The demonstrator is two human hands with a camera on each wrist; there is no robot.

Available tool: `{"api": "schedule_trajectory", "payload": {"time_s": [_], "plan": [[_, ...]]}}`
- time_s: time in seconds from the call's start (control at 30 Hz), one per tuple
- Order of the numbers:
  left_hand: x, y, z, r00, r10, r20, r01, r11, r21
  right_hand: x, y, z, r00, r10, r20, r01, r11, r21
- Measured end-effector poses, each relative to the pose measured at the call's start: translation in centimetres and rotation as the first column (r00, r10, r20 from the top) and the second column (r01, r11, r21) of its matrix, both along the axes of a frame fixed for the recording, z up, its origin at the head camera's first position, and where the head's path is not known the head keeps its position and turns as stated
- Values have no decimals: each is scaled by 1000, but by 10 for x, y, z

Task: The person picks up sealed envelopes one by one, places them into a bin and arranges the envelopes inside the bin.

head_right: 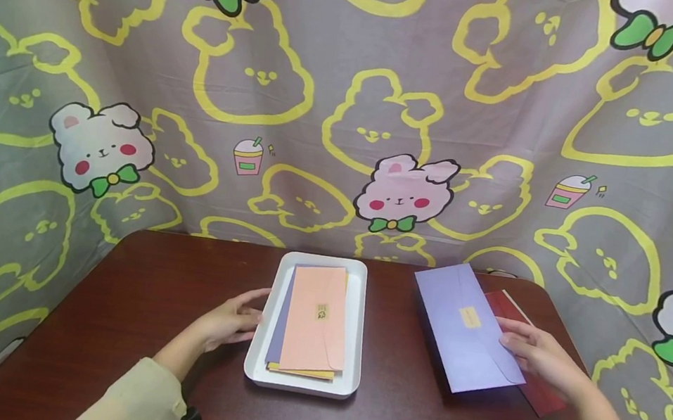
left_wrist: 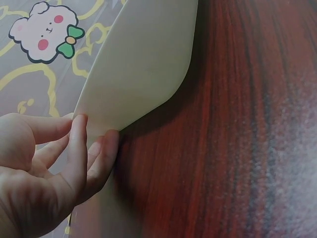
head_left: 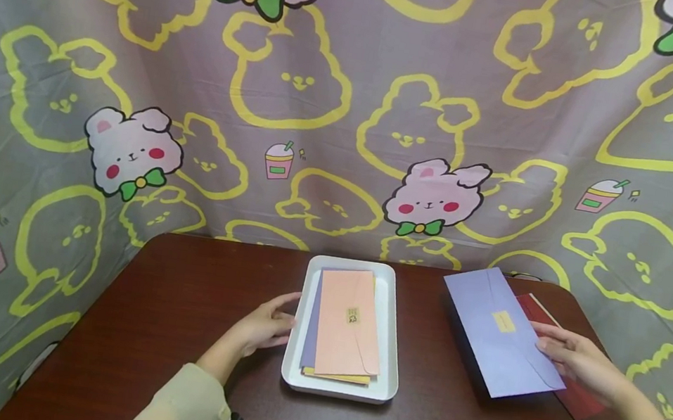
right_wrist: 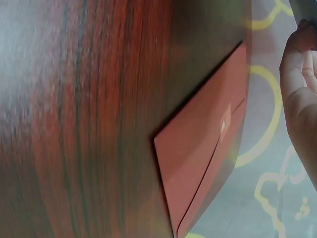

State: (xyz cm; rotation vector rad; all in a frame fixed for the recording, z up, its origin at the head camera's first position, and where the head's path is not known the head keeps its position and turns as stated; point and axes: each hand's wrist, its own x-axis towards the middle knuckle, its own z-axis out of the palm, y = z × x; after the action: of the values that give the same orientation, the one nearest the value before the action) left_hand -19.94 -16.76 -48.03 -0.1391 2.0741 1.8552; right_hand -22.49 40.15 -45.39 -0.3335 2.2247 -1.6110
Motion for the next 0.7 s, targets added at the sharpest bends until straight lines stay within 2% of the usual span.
{"api": "schedule_trajectory", "payload": {"time_s": [0.2,0.5,0.7], "plan": [[0,0,0,1000,1,4,-1,1000,0,1,-17,3,1000,-5,-23,5,1000,21],[0,-1,-2,1000,3,-1,-3,1000,3,1,-40,8,997,73,21,-71,994,-86],[0,-1,-2,1000,8,0,-8,1000,1,3,-56,10,994,102,40,-98,990,-101]]}}
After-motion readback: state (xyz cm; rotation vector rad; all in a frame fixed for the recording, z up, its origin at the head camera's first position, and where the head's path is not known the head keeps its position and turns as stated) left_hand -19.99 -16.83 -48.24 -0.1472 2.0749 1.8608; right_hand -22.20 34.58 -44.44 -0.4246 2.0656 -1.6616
